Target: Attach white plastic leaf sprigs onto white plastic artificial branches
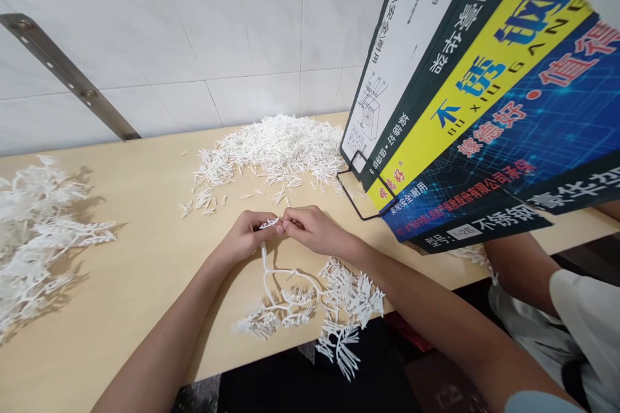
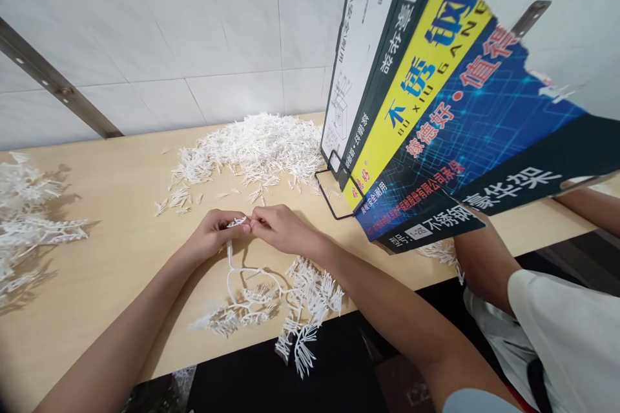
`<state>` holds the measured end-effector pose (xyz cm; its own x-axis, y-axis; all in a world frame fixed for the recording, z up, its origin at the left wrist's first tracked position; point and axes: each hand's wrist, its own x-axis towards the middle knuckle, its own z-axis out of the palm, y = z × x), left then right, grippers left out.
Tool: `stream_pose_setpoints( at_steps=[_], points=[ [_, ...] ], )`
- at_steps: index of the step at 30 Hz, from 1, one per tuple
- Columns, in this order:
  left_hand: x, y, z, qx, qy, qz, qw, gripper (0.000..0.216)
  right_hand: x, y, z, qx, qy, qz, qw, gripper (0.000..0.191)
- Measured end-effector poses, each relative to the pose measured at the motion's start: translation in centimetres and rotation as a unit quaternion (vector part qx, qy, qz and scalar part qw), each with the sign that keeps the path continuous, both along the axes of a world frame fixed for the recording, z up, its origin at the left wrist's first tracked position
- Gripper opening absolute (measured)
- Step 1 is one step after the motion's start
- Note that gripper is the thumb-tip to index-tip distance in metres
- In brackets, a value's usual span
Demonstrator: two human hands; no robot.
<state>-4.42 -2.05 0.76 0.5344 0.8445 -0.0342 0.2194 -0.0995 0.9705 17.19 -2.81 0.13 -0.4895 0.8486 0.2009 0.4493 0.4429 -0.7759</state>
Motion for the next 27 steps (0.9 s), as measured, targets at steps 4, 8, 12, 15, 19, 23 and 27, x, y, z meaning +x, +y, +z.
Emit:
stream_pose_setpoints(
  at_steps=[4,8,12,15,19,23,27],
  points=[
    [-0.7,-0.3,0.3,-0.059,-0.024,-0.077,0.995,0.041,0.2,0.0,0.0,-0.212,0.139,0.145,0.956,0.026],
    [-0.6,-0.2,0.2,-0.069,-0.042,-0.004,0.997,0.037,0.2,0.5,-0.3,-0.248,0.22,0.134,0.934,0.026],
    [0.0,0.4,0.0,-0.05,-0.074,0.143,0.986,0.04,0.6,1.5,-0.1,-0.037,0.181,-0.085,0.979,0.02],
    [0.3,0.8,-0.2,-0.025,-0.064,0.162,0.984,0.043,1.0,1.7,0.1,0.02,0.139,-0.103,0.985,0.025],
    [0.9,0.6,-0.4,0.011,-0.049,0.159,0.986,0.043,0.3,0.8,0.0,-0.033,0.02,-0.006,0.999,0.033],
    [1.3,0.2,-0.4,0.026,-0.057,0.18,0.982,0.041,-1.1,-0.3,-0.1,-0.014,-0.038,0.012,0.999,0.028],
    [0.9,0.4,-0.3,0.03,-0.063,0.177,0.982,0.041,-1.3,-0.1,0.1,-0.073,0.046,-0.025,0.996,0.03]
  ],
)
